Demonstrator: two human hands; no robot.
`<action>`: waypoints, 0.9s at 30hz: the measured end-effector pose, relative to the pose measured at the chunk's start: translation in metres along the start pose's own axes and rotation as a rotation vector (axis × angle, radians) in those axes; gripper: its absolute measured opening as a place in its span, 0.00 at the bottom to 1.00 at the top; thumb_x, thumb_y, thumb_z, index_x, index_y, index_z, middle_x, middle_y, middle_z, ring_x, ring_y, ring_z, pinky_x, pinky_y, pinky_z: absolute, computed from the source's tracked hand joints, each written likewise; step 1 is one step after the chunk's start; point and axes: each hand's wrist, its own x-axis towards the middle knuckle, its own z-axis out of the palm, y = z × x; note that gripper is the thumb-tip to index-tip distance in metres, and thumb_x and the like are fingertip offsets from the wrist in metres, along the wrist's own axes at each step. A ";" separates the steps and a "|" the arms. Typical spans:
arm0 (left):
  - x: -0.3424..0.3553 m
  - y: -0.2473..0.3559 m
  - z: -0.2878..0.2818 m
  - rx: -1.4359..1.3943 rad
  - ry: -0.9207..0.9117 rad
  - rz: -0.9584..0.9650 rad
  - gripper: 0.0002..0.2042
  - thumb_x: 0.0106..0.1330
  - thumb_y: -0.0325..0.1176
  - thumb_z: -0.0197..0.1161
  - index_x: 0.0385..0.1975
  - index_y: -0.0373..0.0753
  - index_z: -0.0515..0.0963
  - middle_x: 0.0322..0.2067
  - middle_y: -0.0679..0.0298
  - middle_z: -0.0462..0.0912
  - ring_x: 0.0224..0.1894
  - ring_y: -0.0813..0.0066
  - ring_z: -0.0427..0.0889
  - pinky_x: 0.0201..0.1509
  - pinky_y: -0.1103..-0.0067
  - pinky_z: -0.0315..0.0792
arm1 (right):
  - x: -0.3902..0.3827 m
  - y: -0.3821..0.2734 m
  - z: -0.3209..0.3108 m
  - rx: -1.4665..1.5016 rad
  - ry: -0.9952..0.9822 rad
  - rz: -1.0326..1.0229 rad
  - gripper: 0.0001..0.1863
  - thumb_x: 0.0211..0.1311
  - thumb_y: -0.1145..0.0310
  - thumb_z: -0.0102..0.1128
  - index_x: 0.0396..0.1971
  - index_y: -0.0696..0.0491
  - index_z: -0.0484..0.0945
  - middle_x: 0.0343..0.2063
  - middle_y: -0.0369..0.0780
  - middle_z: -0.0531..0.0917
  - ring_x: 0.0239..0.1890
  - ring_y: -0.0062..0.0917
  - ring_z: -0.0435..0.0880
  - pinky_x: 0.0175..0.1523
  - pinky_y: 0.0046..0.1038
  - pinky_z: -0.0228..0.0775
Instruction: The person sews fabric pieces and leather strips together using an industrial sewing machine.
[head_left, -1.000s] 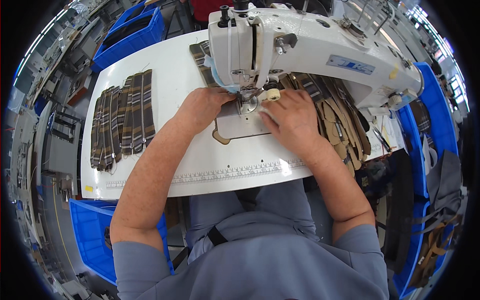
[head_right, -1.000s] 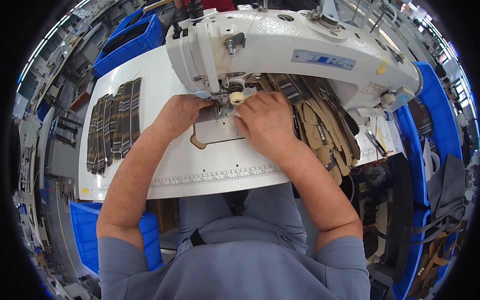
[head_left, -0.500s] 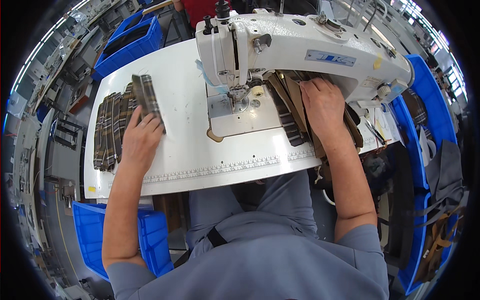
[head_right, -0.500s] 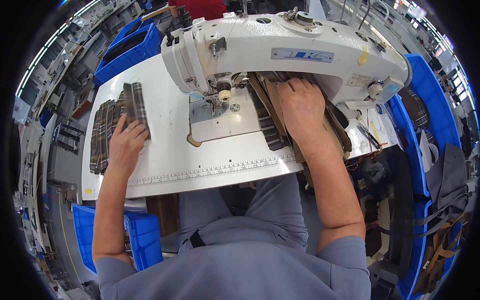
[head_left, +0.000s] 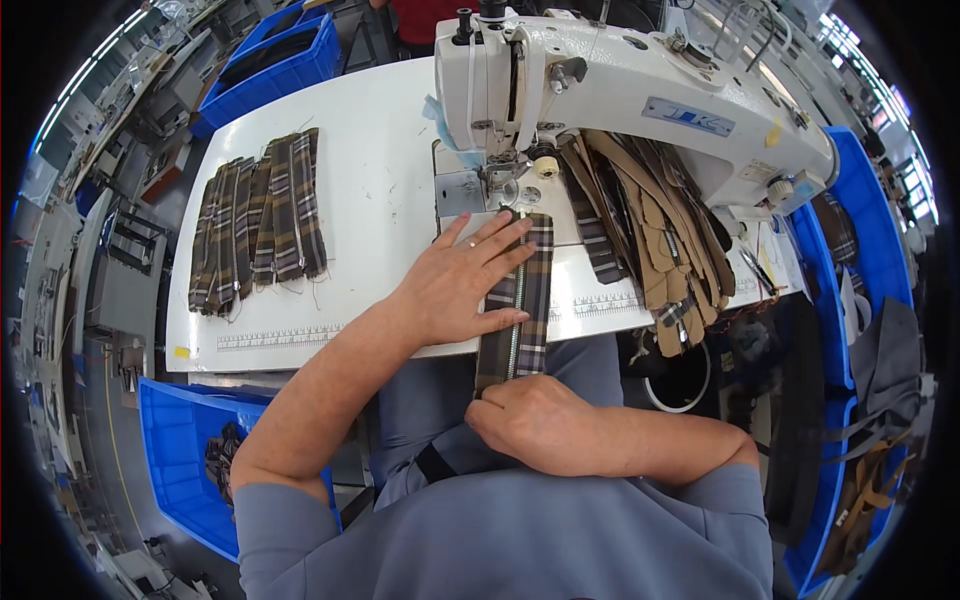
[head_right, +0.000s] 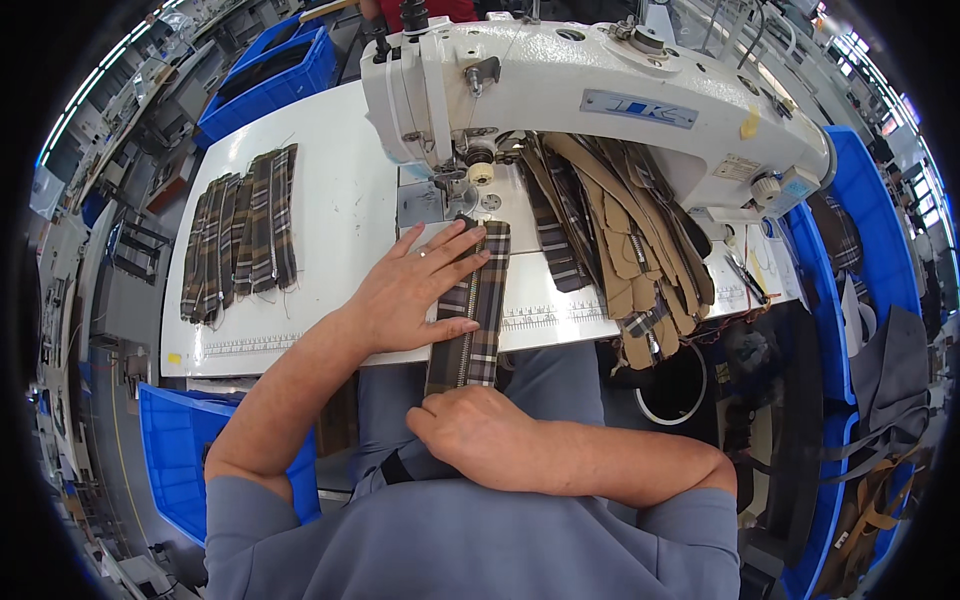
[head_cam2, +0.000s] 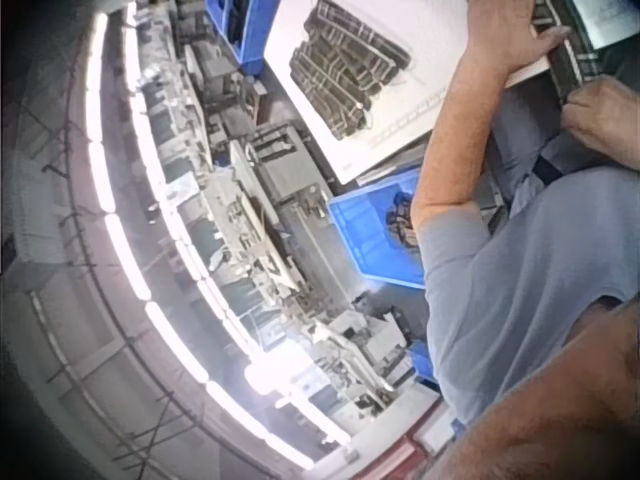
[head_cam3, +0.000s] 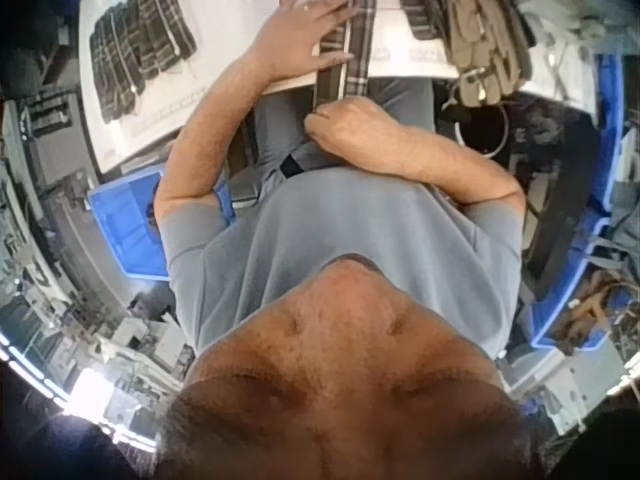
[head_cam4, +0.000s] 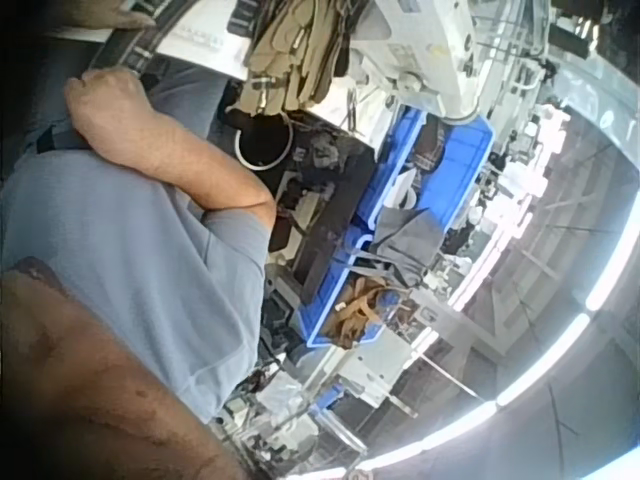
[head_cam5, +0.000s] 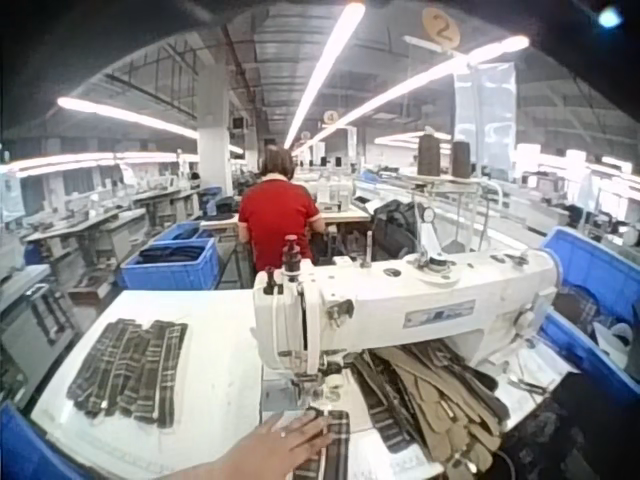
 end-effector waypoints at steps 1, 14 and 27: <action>0.001 -0.004 0.003 -0.024 -0.038 -0.036 0.38 0.70 0.57 0.64 0.75 0.43 0.66 0.78 0.53 0.61 0.79 0.54 0.62 0.81 0.49 0.52 | 0.002 0.002 -0.006 0.129 0.007 0.010 0.09 0.59 0.69 0.67 0.32 0.56 0.76 0.27 0.45 0.81 0.32 0.40 0.86 0.38 0.40 0.79; -0.008 -0.029 -0.013 -0.070 -0.115 -0.287 0.49 0.56 0.70 0.70 0.71 0.39 0.69 0.78 0.54 0.61 0.79 0.53 0.62 0.83 0.45 0.44 | 0.049 0.151 -0.046 -0.438 0.192 0.082 0.30 0.65 0.49 0.68 0.58 0.57 0.83 0.62 0.43 0.84 0.65 0.38 0.78 0.70 0.41 0.67; 0.000 -0.049 -0.012 -0.022 -0.119 -0.278 0.56 0.55 0.74 0.68 0.78 0.41 0.62 0.78 0.54 0.61 0.80 0.55 0.61 0.84 0.47 0.43 | 0.058 0.158 -0.040 -0.433 0.305 0.144 0.27 0.66 0.50 0.67 0.55 0.55 0.85 0.56 0.39 0.86 0.53 0.35 0.81 0.62 0.38 0.68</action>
